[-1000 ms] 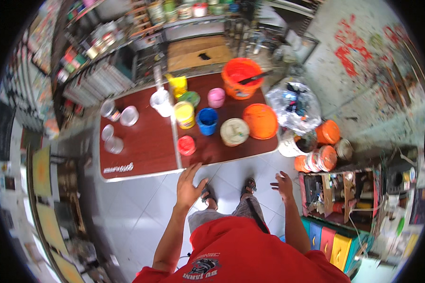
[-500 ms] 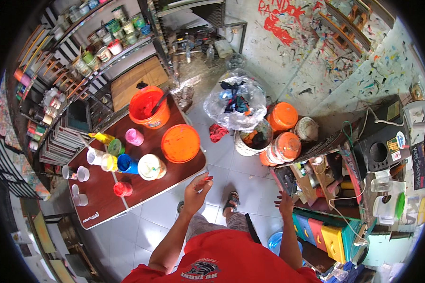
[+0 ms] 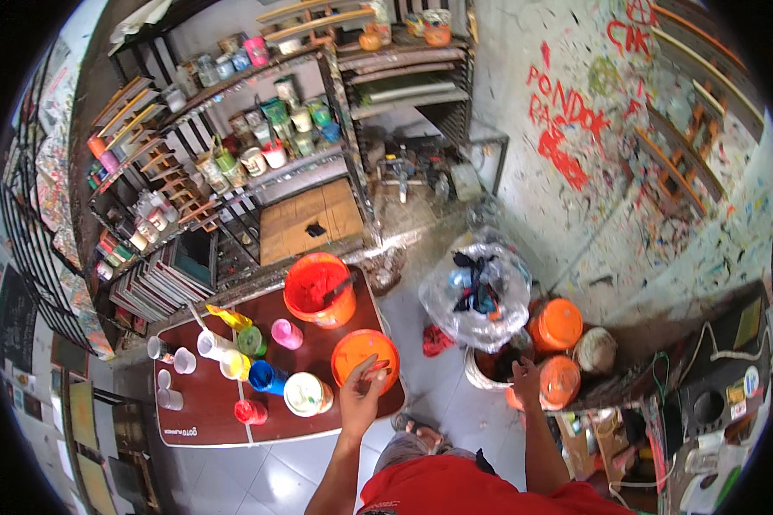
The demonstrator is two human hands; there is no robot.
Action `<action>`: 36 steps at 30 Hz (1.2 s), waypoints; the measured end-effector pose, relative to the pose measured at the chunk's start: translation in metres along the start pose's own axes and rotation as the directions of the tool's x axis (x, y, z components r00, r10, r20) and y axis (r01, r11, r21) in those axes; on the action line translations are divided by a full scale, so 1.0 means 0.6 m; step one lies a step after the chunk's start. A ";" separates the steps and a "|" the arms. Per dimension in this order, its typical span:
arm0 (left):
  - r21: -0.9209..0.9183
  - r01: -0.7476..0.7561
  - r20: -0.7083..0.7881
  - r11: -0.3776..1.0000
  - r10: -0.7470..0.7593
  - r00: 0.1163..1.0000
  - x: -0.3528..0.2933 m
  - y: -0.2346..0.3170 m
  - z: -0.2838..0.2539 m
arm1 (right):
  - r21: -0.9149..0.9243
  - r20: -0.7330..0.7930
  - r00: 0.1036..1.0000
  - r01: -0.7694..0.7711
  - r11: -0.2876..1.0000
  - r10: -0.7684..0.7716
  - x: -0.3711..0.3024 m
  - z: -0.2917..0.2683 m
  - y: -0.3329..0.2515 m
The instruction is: The person mixes red paint in a bucket using a spatula, periodically scraping paint from a smaller container and wiping the spatula on the side of the bucket.
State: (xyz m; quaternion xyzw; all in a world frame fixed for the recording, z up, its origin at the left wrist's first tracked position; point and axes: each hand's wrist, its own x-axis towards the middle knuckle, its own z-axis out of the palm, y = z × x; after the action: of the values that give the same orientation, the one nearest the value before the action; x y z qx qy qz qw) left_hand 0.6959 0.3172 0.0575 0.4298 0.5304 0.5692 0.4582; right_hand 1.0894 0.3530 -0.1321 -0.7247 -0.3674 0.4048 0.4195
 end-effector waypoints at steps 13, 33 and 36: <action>-0.160 -0.080 -0.349 0.984 0.020 0.937 0.137 0.071 -0.038 | -0.113 -0.009 0.744 0.663 0.740 -0.668 0.422 0.302 -0.579; 0.025 -0.059 -0.653 0.998 0.061 0.755 0.492 0.113 0.096 | -0.095 -0.179 0.466 0.869 0.486 -0.867 0.947 0.722 -1.447; 0.030 -0.055 -0.647 0.998 0.062 0.760 0.508 0.109 0.103 | -0.092 -0.184 0.427 0.889 0.448 -0.885 1.030 0.746 -1.515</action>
State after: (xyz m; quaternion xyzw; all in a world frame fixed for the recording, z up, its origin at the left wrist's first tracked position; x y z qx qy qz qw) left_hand 0.6876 0.6268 0.1279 0.2257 0.6448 0.6940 0.2271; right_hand 0.7624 1.3747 0.3754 -0.4570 -0.6438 0.0506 0.6117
